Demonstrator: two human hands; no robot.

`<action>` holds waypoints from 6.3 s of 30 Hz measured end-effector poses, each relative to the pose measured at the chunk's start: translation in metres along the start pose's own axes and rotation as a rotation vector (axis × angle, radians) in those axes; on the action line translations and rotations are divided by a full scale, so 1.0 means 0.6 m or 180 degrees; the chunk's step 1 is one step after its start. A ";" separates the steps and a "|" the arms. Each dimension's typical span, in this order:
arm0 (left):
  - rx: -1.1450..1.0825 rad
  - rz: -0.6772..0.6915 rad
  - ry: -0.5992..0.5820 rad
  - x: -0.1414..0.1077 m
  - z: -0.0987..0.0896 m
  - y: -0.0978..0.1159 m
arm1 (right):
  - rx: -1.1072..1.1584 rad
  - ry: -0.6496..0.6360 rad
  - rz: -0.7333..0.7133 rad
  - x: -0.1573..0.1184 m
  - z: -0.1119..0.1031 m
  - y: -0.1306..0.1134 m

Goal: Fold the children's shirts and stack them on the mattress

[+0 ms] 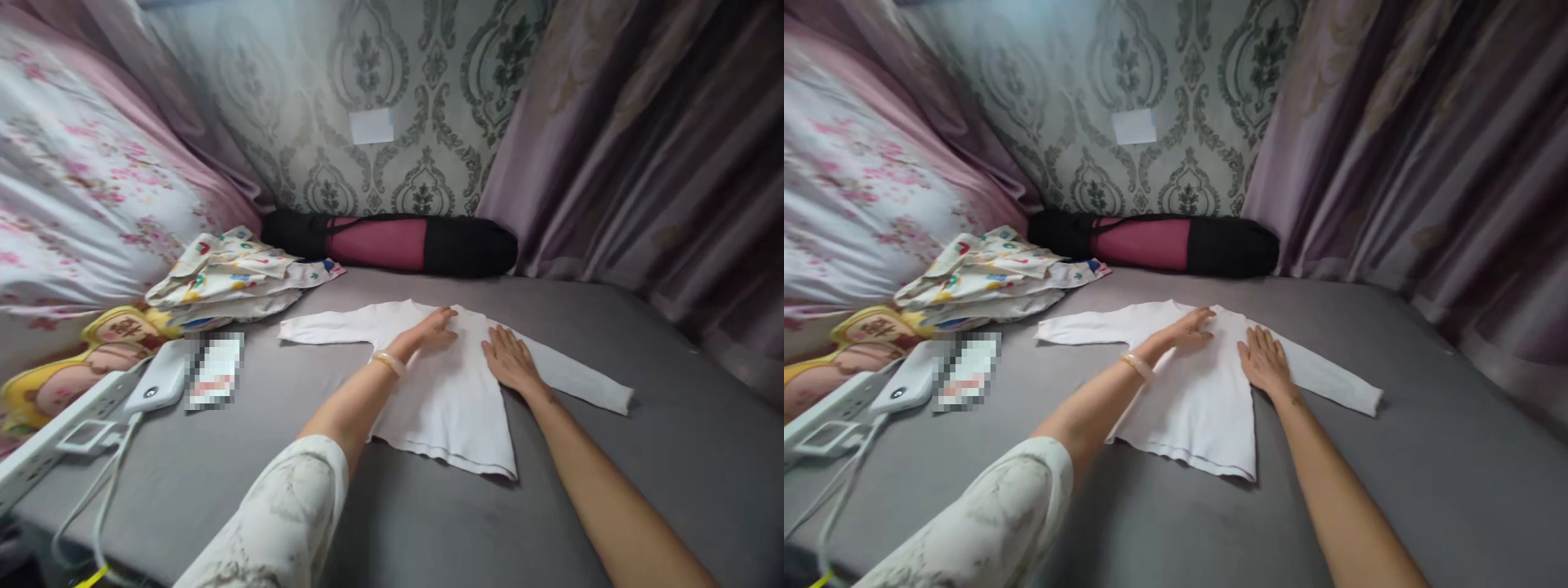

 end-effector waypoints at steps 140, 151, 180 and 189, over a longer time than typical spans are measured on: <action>0.2720 -0.0515 0.0672 -0.262 -0.154 -0.095 | 0.0634 -0.0368 -0.1613 -0.156 0.021 -0.378; 0.2409 -0.0708 0.0965 -0.260 -0.147 -0.068 | 0.1203 -0.1136 -0.2884 -0.266 -0.025 -0.368; 0.1958 -0.0453 -0.0385 -0.402 -0.018 0.005 | 0.0695 -0.0687 -0.1940 -0.341 -0.042 -0.150; 0.1384 0.0103 -0.0369 -0.448 -0.048 0.065 | 0.1162 -0.0357 -0.1928 -0.367 -0.056 -0.095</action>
Point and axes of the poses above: each hand's wrist, its own x-axis towards the middle knuckle, its own z-axis out of the palm, y = z × x, the point moved 3 cm from there along x, towards the middle knuckle, and after that the axes turned 1 degree about x, right-handed, at the moved point
